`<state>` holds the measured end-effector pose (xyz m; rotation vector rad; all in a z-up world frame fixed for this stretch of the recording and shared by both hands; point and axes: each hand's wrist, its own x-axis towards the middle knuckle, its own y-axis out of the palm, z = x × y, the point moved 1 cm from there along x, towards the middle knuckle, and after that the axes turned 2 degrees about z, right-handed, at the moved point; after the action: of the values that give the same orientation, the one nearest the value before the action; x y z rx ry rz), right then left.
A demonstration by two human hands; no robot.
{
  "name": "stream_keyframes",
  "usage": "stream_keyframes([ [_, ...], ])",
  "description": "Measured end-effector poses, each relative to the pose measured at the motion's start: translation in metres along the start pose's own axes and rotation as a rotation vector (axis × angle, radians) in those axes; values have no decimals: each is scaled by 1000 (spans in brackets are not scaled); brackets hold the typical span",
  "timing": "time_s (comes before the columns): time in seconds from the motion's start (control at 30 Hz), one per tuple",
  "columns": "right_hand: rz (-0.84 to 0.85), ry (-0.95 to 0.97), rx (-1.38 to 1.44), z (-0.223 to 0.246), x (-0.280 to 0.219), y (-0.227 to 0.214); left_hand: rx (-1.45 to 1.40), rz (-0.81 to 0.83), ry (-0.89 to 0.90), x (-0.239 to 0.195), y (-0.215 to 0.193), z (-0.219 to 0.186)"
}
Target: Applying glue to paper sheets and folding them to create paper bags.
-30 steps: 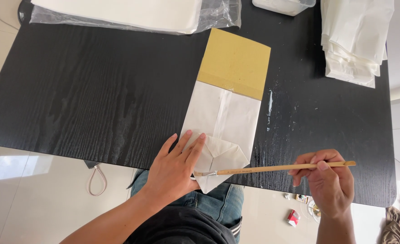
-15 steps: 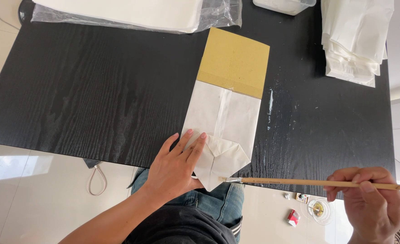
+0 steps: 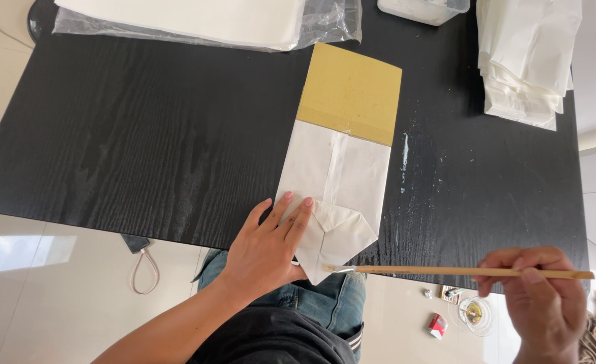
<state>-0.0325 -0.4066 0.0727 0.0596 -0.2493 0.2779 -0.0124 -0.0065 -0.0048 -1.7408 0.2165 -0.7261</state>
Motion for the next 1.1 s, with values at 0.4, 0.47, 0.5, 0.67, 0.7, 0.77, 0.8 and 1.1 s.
stream_keyframes([
  [0.4, -38, -6, -26, -10, -1, 20, 16, 5, 10, -1, 1, 0],
  [0.47, -30, 2, -19, -6, -8, 8, 13, 6, 6, -1, 1, 0],
  [0.5, -27, 11, -9, -4, -13, 3, 10, 12, 7, -1, 2, 0],
  [0.67, -111, -18, -20, 5, -13, 6, 18, -4, 18, 1, 1, 0],
  [0.7, -44, -43, 52, 7, -8, 10, 20, 9, 17, -1, 1, -1],
  [0.77, -20, -39, 55, 0, -7, 12, 14, 17, 11, -2, 2, -2],
  [0.8, 5, -39, 56, -4, -5, 13, 10, 20, 6, -1, 2, -1],
  [1.1, -102, 16, -71, -1, -25, -3, -48, 15, -3, 2, -2, 0],
])
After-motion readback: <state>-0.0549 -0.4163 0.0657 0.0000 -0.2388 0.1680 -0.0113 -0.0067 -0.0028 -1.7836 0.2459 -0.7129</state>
